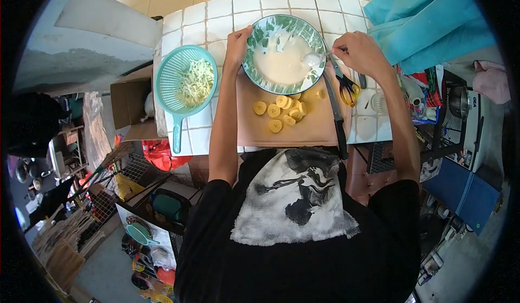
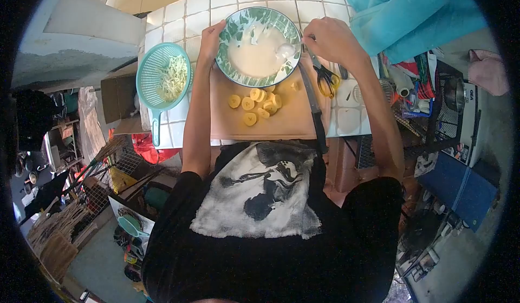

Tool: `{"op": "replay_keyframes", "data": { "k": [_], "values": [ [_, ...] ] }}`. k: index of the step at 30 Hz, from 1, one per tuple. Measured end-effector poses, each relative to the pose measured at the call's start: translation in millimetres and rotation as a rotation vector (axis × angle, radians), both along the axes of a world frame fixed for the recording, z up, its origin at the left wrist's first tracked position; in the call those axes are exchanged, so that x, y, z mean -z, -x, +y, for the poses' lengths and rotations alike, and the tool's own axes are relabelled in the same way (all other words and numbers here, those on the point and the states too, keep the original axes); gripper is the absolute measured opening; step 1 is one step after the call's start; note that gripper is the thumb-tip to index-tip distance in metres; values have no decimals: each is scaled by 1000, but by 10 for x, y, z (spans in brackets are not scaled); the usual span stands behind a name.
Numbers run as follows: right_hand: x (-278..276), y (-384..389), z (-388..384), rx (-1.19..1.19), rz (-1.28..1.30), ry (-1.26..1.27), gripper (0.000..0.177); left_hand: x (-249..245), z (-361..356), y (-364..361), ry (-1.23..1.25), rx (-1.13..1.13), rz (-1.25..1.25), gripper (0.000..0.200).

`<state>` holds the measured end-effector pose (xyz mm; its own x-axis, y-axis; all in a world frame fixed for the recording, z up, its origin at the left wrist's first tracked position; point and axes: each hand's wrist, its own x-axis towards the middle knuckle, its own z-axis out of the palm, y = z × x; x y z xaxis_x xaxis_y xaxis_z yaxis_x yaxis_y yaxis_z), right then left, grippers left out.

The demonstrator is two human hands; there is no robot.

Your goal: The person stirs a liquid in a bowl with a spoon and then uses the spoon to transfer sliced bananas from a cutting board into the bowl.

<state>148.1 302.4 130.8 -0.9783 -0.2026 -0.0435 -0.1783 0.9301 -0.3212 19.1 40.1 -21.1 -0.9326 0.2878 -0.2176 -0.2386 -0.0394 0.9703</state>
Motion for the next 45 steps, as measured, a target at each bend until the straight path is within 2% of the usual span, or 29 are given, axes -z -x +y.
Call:
{"op": "replay_keyframes", "data": {
  "k": [5,8,10,14,17,19,23,25,29,32,34,37,41,43,45],
  "values": [
    [145,103,27,30,-182,98,19,15,-3,-5,-25,5,36,35],
    [354,160,-34,-62,-254,151,20,-2,11,-21,-38,3,30,35],
    [431,185,-128,-15,-379,302,21,51,-6,-7,-36,0,30,35],
    [670,201,-270,-2,-390,419,23,26,-1,-17,-14,-1,58,35],
    [755,118,-408,142,-418,460,24,19,-5,-22,-35,-3,36,35],
    [942,62,-472,222,-272,592,24,-3,-11,-4,-39,4,46,35],
    [1021,-2,-448,281,-212,632,26,53,-20,-2,-55,7,38,34],
    [915,-42,-425,266,-176,735,26,53,-23,7,-69,21,27,34],
    [583,-137,-371,243,-119,714,23,35,-24,3,-53,22,23,34],
    [385,-147,-360,283,-100,685,27,16,-17,-5,-53,18,13,34],
    [286,-139,-381,300,-23,522,28,29,-12,-4,-48,8,19,34],
    [432,-39,-414,298,42,419,26,12,-9,4,-33,14,29,34],
    [560,51,-550,239,25,408,24,7,0,-6,-29,4,17,34],
    [563,57,-559,77,-75,423,24,5,-28,-5,-23,-6,23,34],
    [479,33,-462,56,-138,375,23,10,-31,-8,-60,34,-27,34]
  ]
}}
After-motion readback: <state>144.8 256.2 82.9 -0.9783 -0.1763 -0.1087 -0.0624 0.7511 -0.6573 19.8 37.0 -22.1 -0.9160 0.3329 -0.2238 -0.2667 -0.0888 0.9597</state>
